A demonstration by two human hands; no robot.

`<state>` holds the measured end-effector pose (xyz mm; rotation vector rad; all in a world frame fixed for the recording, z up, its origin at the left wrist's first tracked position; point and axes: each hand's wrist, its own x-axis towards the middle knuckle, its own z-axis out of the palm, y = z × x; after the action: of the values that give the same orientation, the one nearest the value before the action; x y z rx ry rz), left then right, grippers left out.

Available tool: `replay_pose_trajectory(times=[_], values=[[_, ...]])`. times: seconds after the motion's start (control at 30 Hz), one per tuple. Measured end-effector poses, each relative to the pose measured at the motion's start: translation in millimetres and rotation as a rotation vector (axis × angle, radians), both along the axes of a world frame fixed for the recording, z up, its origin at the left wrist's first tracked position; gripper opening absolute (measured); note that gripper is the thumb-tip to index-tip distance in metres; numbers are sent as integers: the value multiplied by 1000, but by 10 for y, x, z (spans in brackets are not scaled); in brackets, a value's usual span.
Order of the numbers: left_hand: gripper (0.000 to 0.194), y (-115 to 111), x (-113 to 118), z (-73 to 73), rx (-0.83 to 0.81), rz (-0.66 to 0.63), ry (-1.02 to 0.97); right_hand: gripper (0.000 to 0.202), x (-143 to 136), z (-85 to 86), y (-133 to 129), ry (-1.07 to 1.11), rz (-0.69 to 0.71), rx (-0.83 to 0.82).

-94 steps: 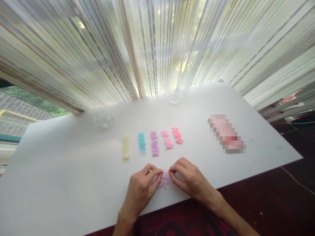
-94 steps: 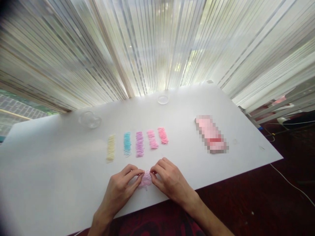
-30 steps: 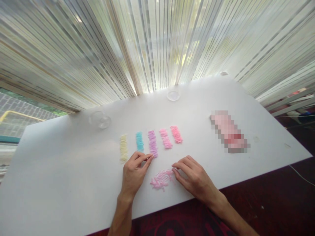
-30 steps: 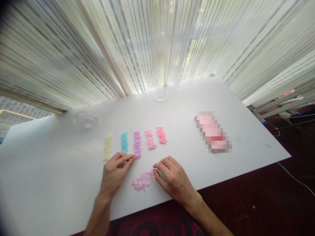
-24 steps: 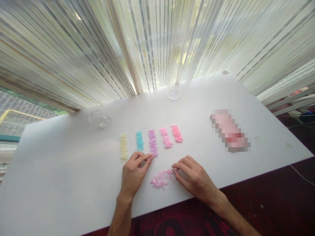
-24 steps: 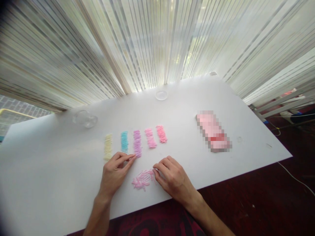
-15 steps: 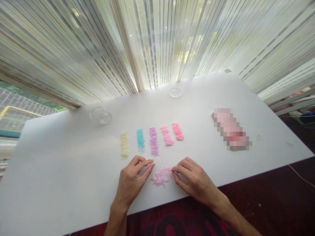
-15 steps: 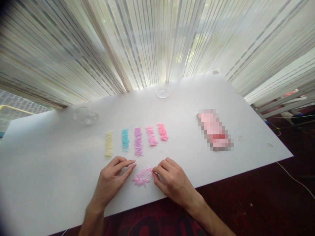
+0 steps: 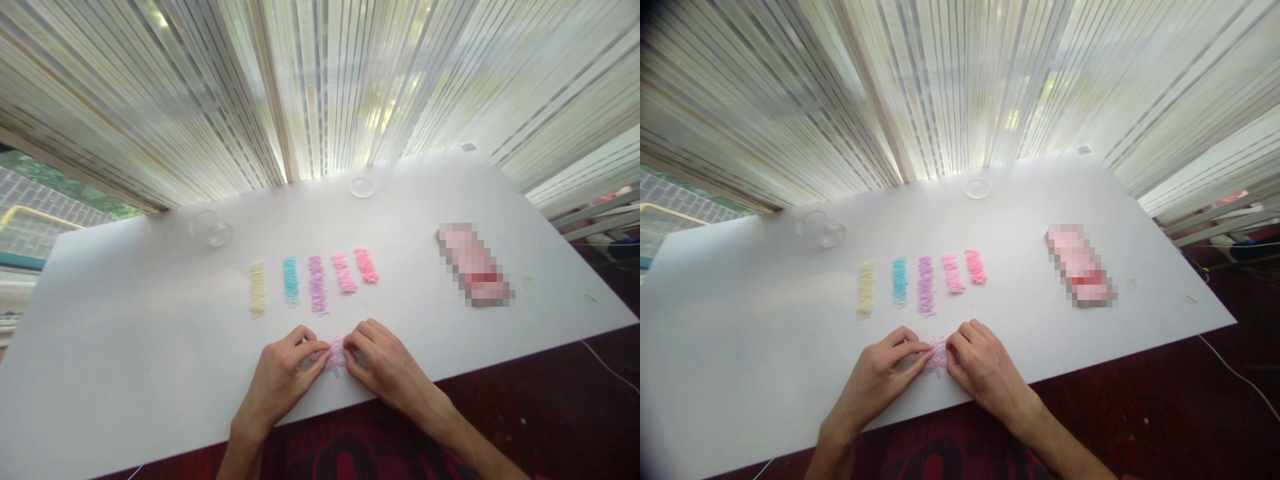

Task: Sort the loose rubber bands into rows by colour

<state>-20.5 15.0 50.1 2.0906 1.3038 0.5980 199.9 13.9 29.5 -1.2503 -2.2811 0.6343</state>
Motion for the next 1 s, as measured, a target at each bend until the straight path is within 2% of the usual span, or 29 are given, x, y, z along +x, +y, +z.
replay_pose_trajectory(times=[0.13,0.47,0.73,1.0], values=[[15,-2,6,-1,-1,-8,-8,19,-16,21,6,-21,-2,-9],[14,-16,52,-28,-15,-20,-33,17,44,2,0,19,21,84],[18,24,103,-27,6,-24,-83,15,72,52,16,66,40,133],[12,189,28,-39,150,126,-73,10,176,59,-51,83,-66,88]])
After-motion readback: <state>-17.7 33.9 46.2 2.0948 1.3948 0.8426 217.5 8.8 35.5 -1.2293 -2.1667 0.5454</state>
